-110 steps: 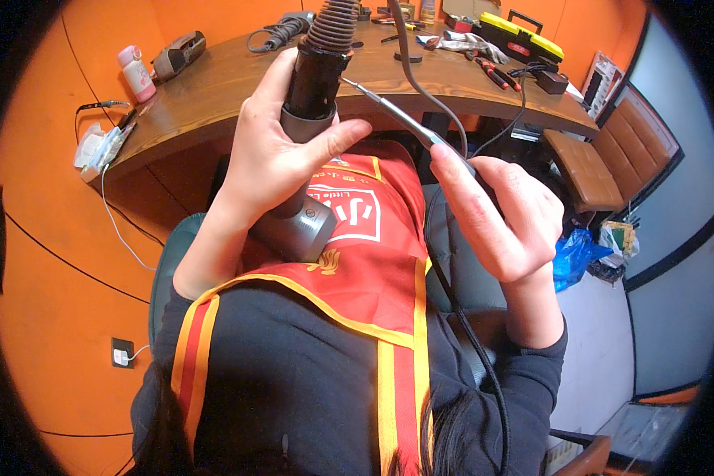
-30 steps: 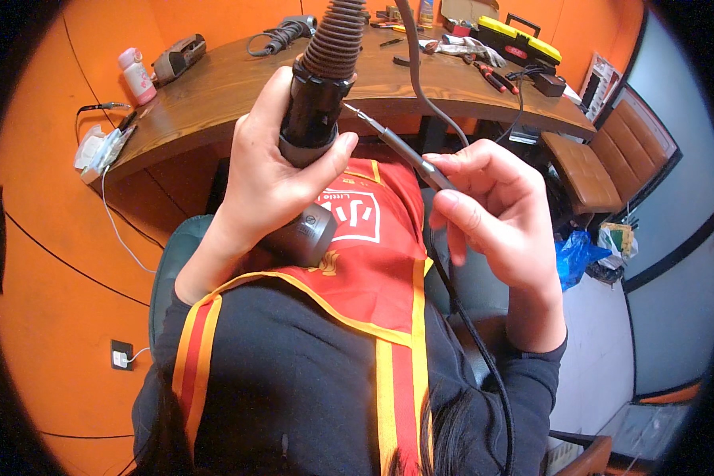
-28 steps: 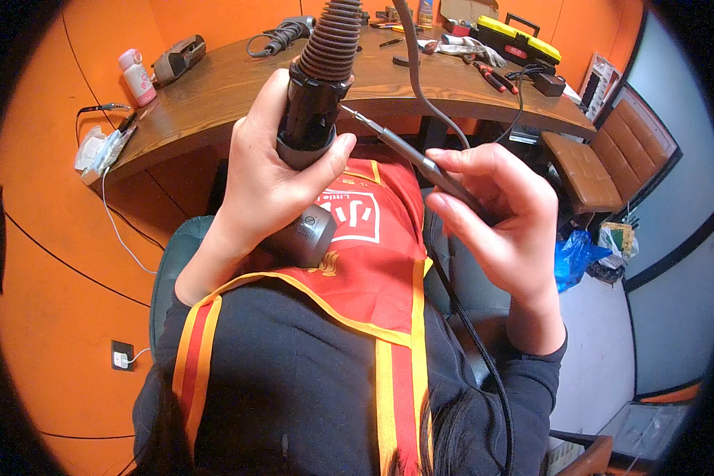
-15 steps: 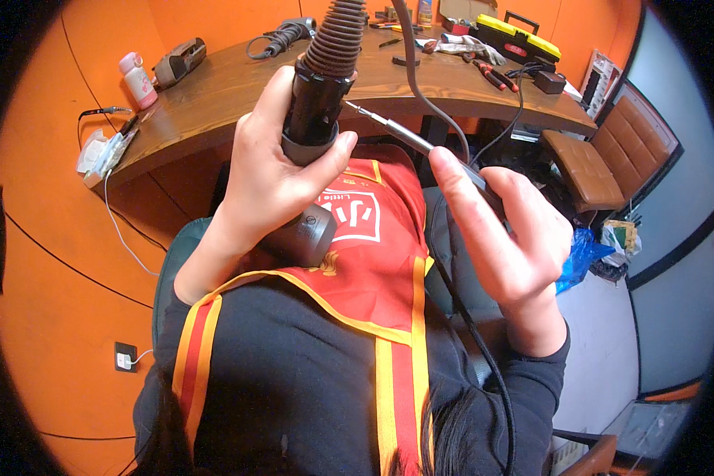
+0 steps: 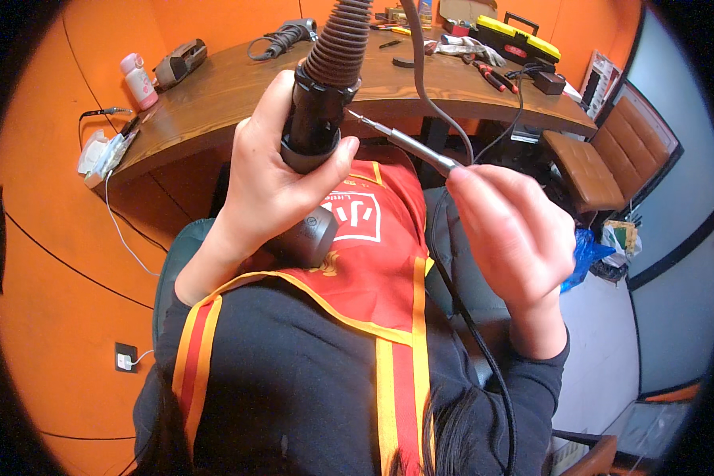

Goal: The person uses a screwdriver to remove screws from the base of a hair dryer, then uses tweezers to adjust internal components near the power cord entry. The person continues to manipulate small parts inside the housing and repositions the device on the table.

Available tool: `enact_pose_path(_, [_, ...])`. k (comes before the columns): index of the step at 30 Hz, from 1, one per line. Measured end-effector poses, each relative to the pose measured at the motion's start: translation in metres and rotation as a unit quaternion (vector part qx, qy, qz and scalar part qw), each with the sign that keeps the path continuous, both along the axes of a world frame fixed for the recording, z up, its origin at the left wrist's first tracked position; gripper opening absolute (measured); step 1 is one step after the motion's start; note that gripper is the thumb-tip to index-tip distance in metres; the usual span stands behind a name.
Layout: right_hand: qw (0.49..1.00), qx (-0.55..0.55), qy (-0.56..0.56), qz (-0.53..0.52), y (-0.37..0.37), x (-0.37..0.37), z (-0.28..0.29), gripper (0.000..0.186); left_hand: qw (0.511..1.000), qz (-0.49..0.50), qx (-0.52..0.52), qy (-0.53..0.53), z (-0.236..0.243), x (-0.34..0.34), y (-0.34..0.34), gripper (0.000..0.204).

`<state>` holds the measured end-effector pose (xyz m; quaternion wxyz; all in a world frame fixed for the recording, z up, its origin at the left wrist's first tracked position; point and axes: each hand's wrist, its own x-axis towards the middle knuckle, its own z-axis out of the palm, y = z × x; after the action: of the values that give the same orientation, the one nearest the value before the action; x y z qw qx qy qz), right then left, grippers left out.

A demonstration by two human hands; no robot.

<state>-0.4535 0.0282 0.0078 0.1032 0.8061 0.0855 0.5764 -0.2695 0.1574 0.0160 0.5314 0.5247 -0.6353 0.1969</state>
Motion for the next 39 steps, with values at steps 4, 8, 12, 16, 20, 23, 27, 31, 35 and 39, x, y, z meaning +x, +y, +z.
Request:
enact_pose_path(4, [0.999, -0.027, 0.026, -0.039, 0.001, -0.002, 0.000, 0.025, 1.000, 0.003, 0.004, 0.004, 0.000, 0.001, 0.000, 0.036])
enact_pose_path(8, [0.996, 0.073, 0.044, 0.007, 0.004, 0.004, -0.002, 0.024, 0.999, -0.012, 0.028, 0.045, -0.001, 0.002, -0.001, 0.038])
enact_pose_path(12, [0.766, 0.543, 0.147, 0.310, 0.006, 0.001, -0.003, 0.017, 1.000, -0.022, 0.007, 0.005, -0.001, 0.004, -0.002, 0.038])
enact_pose_path(16, [0.638, 0.643, 0.229, 0.356, -0.002, -0.005, 0.001, 0.015, 0.999, -0.033, 0.015, 0.016, -0.002, 0.004, -0.002, 0.037])
enact_pose_path(20, [0.645, 0.639, 0.217, 0.357, -0.003, -0.003, 0.001, 0.016, 0.998, -0.041, 0.017, 0.036, -0.002, 0.003, -0.008, 0.036])
enact_pose_path(23, [0.896, 0.399, 0.135, 0.143, 0.003, 0.001, -0.004, 0.018, 0.997, -0.042, 0.026, 0.059, -0.002, 0.002, -0.010, 0.035])
enact_pose_path(27, [1.000, 0.005, 0.017, -0.012, -0.004, 0.014, -0.005, 0.037, 0.997, -0.025, 0.034, 0.068, -0.001, 0.002, -0.008, 0.034])
enact_pose_path(31, [0.998, -0.006, 0.050, -0.046, -0.005, 0.012, -0.007, 0.033, 0.998, -0.016, 0.033, 0.055, 0.000, 0.003, -0.008, 0.033])
enact_pose_path(35, [0.913, 0.360, 0.126, 0.146, 0.001, 0.005, -0.004, 0.023, 0.997, -0.032, 0.043, 0.054, -0.001, 0.003, -0.009, 0.032])
enact_pose_path(39, [0.602, 0.646, 0.273, 0.381, -0.009, -0.001, 0.011, 0.015, 0.997, -0.058, 0.036, 0.027, -0.003, 0.002, -0.009, 0.036])
